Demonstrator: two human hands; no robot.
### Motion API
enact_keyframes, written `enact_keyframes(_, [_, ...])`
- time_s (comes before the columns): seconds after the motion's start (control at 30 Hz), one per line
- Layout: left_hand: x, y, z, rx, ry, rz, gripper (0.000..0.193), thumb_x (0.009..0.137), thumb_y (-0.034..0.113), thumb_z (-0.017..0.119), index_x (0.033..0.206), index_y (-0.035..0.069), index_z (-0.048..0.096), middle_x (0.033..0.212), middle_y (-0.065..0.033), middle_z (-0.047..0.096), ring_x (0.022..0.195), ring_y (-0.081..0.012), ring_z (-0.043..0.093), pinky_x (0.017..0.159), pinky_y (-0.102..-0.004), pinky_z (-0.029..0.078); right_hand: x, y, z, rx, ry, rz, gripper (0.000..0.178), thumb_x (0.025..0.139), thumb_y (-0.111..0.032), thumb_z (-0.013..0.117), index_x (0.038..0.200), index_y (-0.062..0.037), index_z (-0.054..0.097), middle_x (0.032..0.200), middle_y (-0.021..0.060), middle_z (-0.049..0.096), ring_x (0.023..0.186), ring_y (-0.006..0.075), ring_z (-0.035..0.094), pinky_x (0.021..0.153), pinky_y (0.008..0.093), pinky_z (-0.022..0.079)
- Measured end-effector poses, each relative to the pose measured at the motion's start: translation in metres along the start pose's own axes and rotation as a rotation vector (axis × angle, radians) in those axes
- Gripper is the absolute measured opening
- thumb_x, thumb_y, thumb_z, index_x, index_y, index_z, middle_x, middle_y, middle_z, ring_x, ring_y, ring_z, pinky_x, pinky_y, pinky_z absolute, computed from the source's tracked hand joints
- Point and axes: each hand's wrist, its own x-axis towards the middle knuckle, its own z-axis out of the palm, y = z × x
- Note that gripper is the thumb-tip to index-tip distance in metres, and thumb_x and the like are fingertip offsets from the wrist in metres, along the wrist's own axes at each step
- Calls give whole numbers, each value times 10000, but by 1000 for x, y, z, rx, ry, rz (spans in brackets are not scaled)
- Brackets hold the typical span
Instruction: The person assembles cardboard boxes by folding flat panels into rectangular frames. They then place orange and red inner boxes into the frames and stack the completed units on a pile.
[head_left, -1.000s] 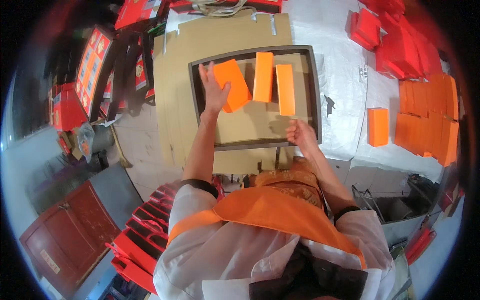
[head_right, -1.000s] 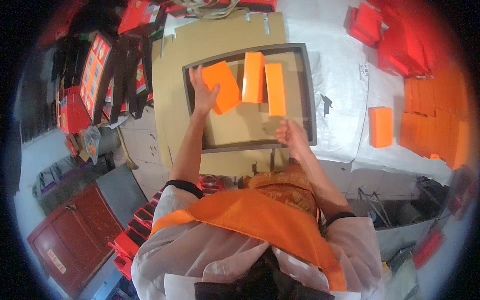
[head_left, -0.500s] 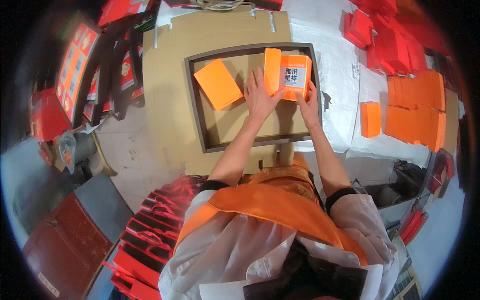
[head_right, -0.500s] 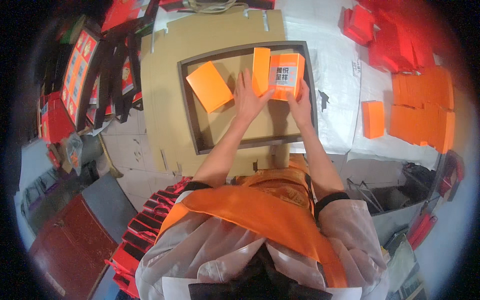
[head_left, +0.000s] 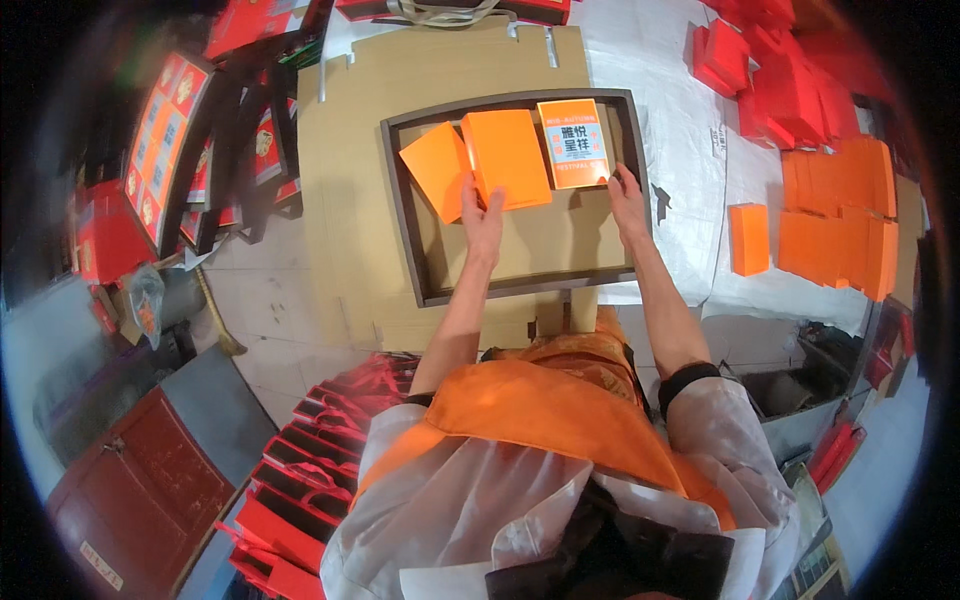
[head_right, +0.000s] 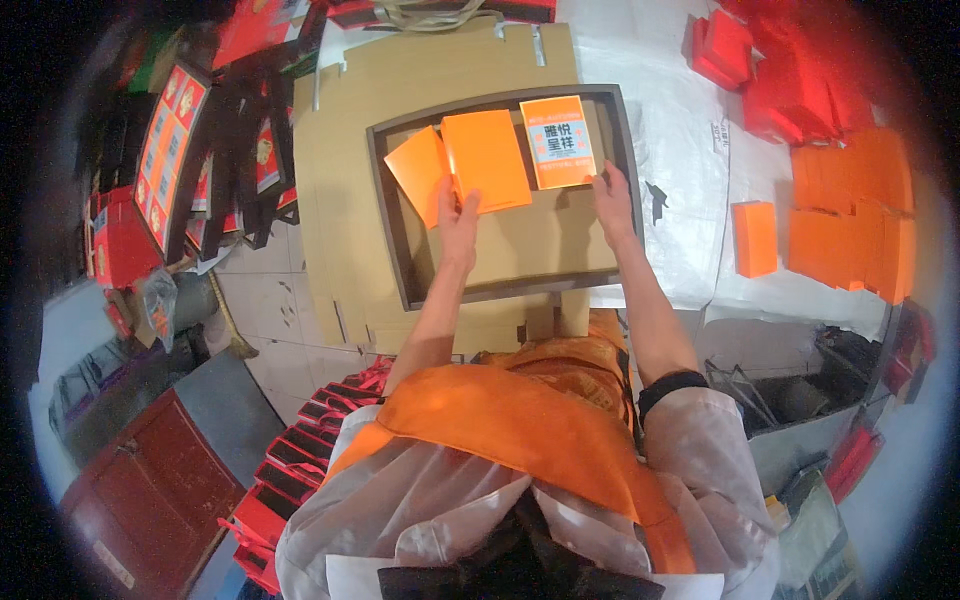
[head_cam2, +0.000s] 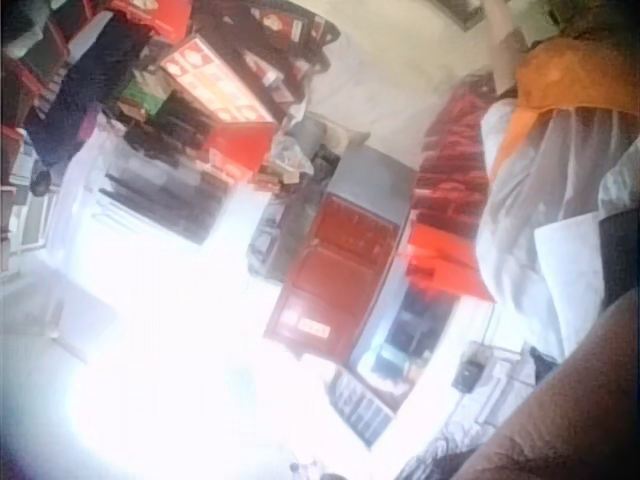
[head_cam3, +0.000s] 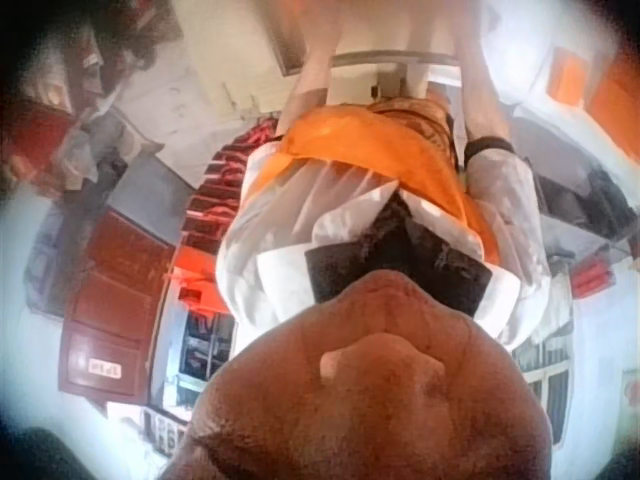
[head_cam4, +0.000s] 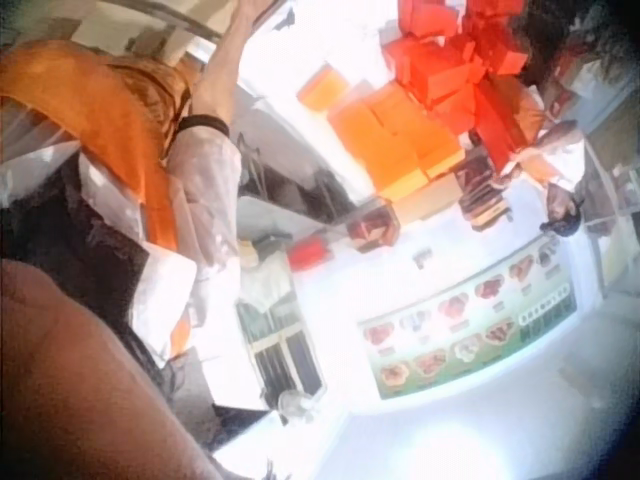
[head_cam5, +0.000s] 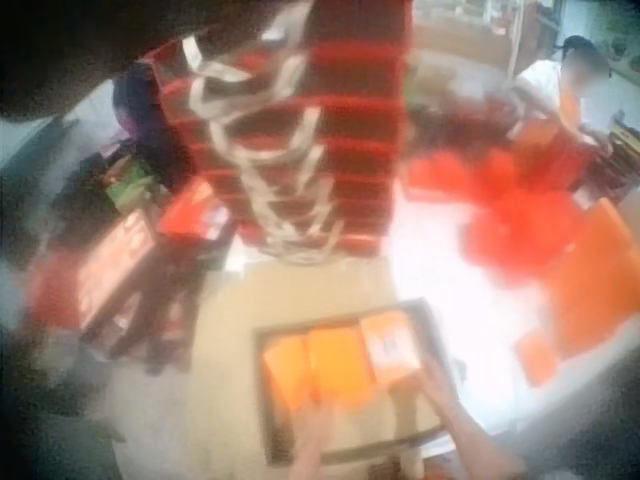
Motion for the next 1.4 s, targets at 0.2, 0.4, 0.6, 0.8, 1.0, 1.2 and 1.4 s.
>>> enact_keyframes(0.2, [-14, -4, 18, 826, 190, 610, 632, 776, 53, 602, 1314, -30, 281, 1198, -210, 442, 1096, -338, 434, 928, -403, 356, -60, -61, 26, 53, -206, -69, 596, 855, -267, 562, 1340, -45, 294, 1283, 116, 413, 1116, 211, 434, 846, 329, 421])
enact_keyframes(0.4, [-66, -7, 34, 641, -279, 431, 556, 737, -16, 523, 1259, -50, 336, 1212, -252, 419, 1127, -400, 391, 946, -432, 348, -51, -84, 64, 396, -386, 181, 798, 813, -232, 627, 1389, -50, 106, 1307, 124, 372, 1111, 194, 432, 867, 319, 418])
enact_keyframes(0.6, [-35, -25, -35, 850, 202, 491, 637, 784, 164, 578, 1313, -31, 281, 1350, -256, 280, 1256, -391, 265, 1026, -471, 219, -33, -37, 71, 153, -183, -103, 575, 848, -154, 573, 1311, -2, 269, 1218, 143, 419, 1086, 212, 464, 862, 320, 443])
enact_keyframes(0.8, [20, -1, -23, 1033, 361, 117, 986, 702, 459, 661, 1389, 18, 107, 1409, -309, 52, 1317, -408, 81, 1050, -525, 64, -24, -50, 81, -413, -74, -393, 426, 907, -251, 478, 1248, -9, 400, 1270, 187, 374, 1205, 300, 364, 949, 381, 373])
enact_keyframes(1.0, [49, -6, -17, 1171, 458, 28, 1020, 636, 464, 682, 1388, 51, 132, 1404, -285, 59, 1301, -383, 110, 979, -605, 141, -72, -48, 55, -168, -208, -226, 319, 892, -191, 483, 1170, -35, 482, 1233, 176, 434, 1038, 249, 516, 824, 330, 467])
enact_keyframes(1.2, [39, 23, -54, 354, 176, -21, 704, 734, 364, 567, 1300, 43, 298, 1294, -159, 347, 1119, -294, 411, 909, -460, 356, -94, -36, 41, 116, -335, 116, 368, 904, -240, 485, 1216, -49, 455, 1201, 111, 475, 1040, 189, 512, 856, 319, 437])
enact_keyframes(1.4, [-55, 22, -42, -943, -378, -438, 480, 827, 360, 419, 1155, 19, 499, 1147, -110, 550, 1055, -250, 517, 922, -391, 401, -105, -74, 48, 605, -479, 310, 530, 901, -372, 486, 1278, -16, 373, 1219, 103, 466, 1094, 154, 470, 886, 312, 416])
